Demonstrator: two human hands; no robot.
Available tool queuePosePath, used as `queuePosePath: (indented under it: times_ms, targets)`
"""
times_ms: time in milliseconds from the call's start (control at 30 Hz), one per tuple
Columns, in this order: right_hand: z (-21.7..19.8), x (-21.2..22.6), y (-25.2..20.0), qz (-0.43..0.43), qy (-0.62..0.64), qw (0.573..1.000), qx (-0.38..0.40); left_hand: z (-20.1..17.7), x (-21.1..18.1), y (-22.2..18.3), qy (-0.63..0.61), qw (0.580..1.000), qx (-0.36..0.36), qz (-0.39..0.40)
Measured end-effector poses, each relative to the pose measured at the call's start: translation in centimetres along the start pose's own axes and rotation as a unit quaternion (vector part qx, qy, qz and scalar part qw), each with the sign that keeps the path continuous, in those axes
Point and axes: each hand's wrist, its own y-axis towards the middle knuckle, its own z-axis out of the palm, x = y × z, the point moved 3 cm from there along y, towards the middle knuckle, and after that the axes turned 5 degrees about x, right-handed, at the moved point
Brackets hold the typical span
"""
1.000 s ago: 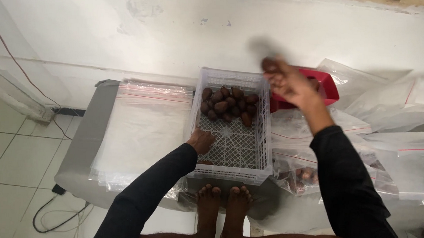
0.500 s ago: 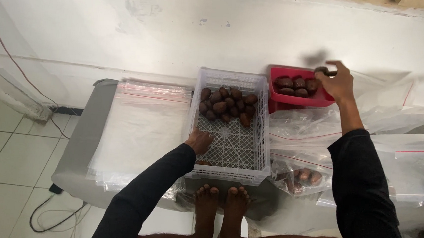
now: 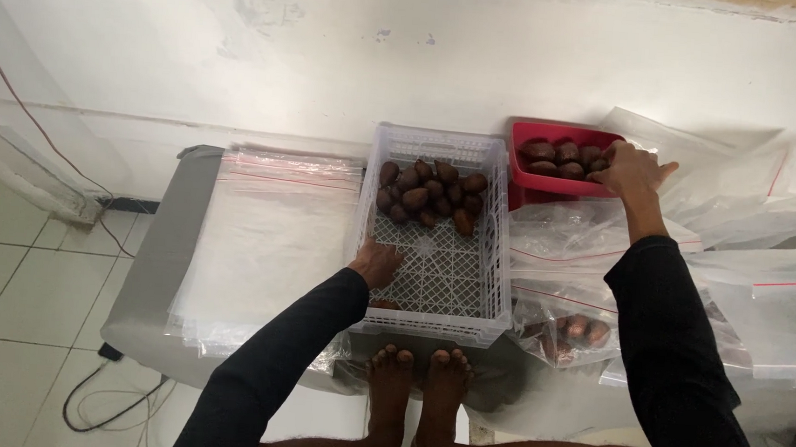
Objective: Picking fruits one by one from a crate into a bowl and then preparing a plastic bag for packing.
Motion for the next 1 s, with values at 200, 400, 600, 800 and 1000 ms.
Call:
queuePosePath:
  times_ms: [200,400,600,800,1000]
  targets:
    - [4.4,-2.0,6.9,0.066,-0.079,0.994,0.026,1.0,0.1,0.6,-0.036,0.999,-0.002,0.010]
    - [4.4,-2.7,7.5,0.072,-0.037,0.995,0.064,-0.4,0.3,-0.6,-0.007,1.000,-0.015,0.008]
    - [1.5,-1.5,4.3,0.053,-0.005,0.994,0.091,0.4,0.0,0.1,-0.002,1.000,-0.004,0.006]
    - [1.1,-0.5,3.4,0.050,-0.048,0.996,0.060,0.4,0.1,0.2,-0.004,1.000,-0.012,0.006]
    - [-1.6,1.5,0.8,-0.046,-0.117,0.989,-0.076,-0.7,0.1,-0.7,0.003,1.000,-0.006,0.006]
